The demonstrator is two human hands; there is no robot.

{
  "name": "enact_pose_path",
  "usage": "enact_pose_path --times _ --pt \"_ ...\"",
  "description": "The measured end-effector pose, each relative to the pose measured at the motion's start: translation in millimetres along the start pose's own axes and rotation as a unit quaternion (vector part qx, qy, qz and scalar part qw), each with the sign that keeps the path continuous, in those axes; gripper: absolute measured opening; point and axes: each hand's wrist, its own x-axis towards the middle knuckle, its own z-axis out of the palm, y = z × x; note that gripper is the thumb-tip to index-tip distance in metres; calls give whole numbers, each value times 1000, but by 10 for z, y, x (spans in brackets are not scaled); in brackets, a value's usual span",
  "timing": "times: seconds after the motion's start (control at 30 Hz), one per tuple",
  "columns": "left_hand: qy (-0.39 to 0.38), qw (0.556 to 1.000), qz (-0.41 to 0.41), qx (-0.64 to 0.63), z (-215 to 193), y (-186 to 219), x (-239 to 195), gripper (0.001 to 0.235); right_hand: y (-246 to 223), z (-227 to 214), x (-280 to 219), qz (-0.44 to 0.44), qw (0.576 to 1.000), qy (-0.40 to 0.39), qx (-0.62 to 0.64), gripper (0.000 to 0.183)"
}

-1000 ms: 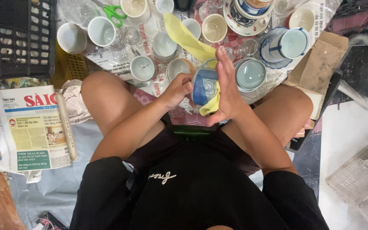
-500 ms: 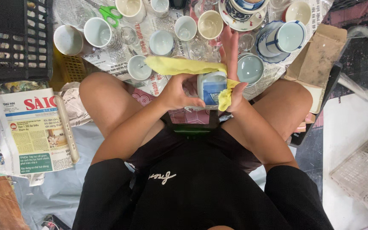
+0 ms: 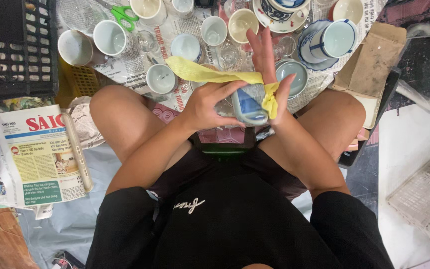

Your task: The person wipes several ceramic cups and mugs with a yellow cloth. They handle each item one at a time, wiping the exterior and interior surfaces, then placing them back on the table.

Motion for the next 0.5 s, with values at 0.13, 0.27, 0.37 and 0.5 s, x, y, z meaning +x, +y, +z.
enact_pose_path --times 0.13,0.27,0.37,0.5 --pt "-2 995 50 89 -19 11 17 85 -36 9 36 39 999 4 13 106" --pt "12 994 65 85 -48 14 40 84 -193 44 23 76 997 -13 -12 113" --pt "43 999 19 12 -117 31 22 90 -316 175 31 3 999 -48 -6 110" --pt "66 984 -85 -144 -177 -29 3 98 -346 349 -6 -77 993 -90 -10 104"
